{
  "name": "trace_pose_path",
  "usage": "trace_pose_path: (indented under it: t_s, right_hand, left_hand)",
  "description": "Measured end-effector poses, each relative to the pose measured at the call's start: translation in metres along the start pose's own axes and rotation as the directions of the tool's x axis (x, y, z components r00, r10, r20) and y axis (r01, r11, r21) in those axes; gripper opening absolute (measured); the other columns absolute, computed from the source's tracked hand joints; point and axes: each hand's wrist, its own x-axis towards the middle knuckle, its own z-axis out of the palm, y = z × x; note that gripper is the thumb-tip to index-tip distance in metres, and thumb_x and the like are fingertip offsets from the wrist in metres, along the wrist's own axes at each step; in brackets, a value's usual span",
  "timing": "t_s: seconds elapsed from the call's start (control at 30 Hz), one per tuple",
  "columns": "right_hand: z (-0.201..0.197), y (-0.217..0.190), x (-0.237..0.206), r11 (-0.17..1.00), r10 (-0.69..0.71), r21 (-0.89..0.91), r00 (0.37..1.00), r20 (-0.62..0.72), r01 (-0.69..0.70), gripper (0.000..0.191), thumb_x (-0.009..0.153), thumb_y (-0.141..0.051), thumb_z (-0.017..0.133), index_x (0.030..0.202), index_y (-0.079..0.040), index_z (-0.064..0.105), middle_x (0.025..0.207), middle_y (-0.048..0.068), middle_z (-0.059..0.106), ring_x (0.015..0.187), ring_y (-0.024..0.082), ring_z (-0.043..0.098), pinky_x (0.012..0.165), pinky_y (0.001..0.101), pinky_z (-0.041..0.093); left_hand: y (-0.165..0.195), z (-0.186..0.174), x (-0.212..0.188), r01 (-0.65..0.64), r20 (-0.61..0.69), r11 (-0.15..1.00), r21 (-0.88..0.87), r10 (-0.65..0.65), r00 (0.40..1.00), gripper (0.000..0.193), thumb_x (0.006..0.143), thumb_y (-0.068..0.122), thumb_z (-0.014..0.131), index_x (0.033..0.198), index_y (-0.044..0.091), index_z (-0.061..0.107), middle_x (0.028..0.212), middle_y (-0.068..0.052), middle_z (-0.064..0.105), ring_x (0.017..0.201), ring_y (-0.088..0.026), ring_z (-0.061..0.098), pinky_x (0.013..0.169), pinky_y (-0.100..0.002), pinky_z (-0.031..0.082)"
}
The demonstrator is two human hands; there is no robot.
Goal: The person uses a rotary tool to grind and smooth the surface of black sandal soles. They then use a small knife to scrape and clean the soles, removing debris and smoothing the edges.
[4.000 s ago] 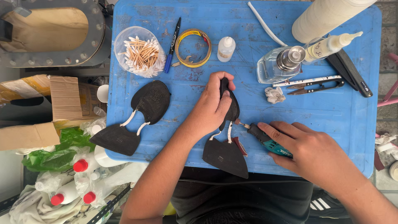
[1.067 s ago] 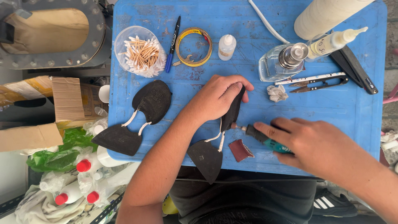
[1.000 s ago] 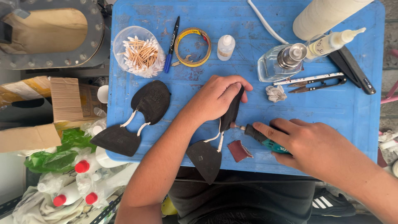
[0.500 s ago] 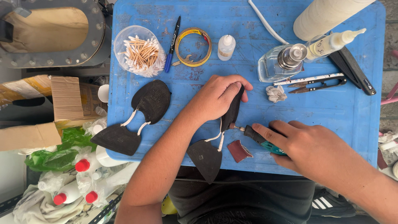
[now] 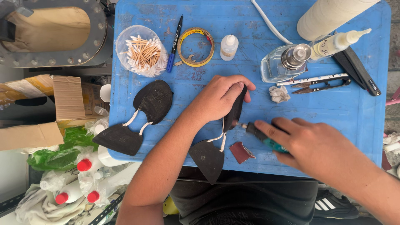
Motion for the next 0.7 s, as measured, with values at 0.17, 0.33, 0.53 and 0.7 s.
trace_pose_path:
  t_s: [0.17,0.33,0.53,0.7]
  right_hand:
    - [-0.0018,-0.0014,-0.0007,0.993,0.113,-0.041,0.992,0.063,-0.110,0.084,0.076,-0.035,0.077,0.155,-0.024,0.049,0.119,0.002,0.064,0.091,0.022,0.070,0.068,0.0357,0.060]
    - [-0.0034,-0.0040,0.0001,0.999,0.013,0.035,1.000,-0.003,-0.013,0.083,0.073,-0.036,0.078,0.151,-0.024,0.053,0.111,0.002,0.066,0.089,0.022,0.070,0.064,0.0355,0.060]
    - [-0.0049,-0.0022,-0.0006,0.996,0.082,-0.023,0.994,0.069,-0.081,0.084,0.075,-0.033,0.078,0.154,-0.024,0.050,0.110,0.001,0.064,0.087,0.021,0.069,0.065,0.0352,0.060]
    - [-0.0038,-0.0022,-0.0028,0.991,0.122,-0.063,0.992,0.038,-0.119,0.086,0.073,-0.032,0.078,0.154,-0.024,0.050,0.110,-0.001,0.064,0.089,0.021,0.069,0.067,0.0344,0.060]
  left_hand:
    - [0.0009,-0.0009,-0.0014,0.162,0.047,0.979,-0.121,-0.157,0.986,0.030,0.104,0.011,0.043,0.109,0.003,0.071,0.084,-0.006,0.075,0.069,-0.018,0.073,0.067,-0.033,0.059]
    - [-0.0004,-0.0021,-0.0017,0.046,0.009,0.999,-0.010,-0.046,0.999,0.030,0.104,0.011,0.044,0.110,0.003,0.073,0.085,-0.006,0.077,0.074,-0.017,0.072,0.069,-0.031,0.057]
    - [-0.0023,-0.0002,-0.0001,0.041,0.003,0.999,0.002,-0.041,0.999,0.030,0.104,0.010,0.045,0.111,0.004,0.073,0.086,-0.006,0.078,0.076,-0.016,0.073,0.070,-0.031,0.058]
    - [-0.0022,-0.0005,-0.0015,0.201,0.053,0.967,-0.153,-0.196,0.979,0.030,0.103,0.011,0.043,0.110,0.003,0.071,0.084,-0.006,0.075,0.067,-0.018,0.073,0.064,-0.032,0.061]
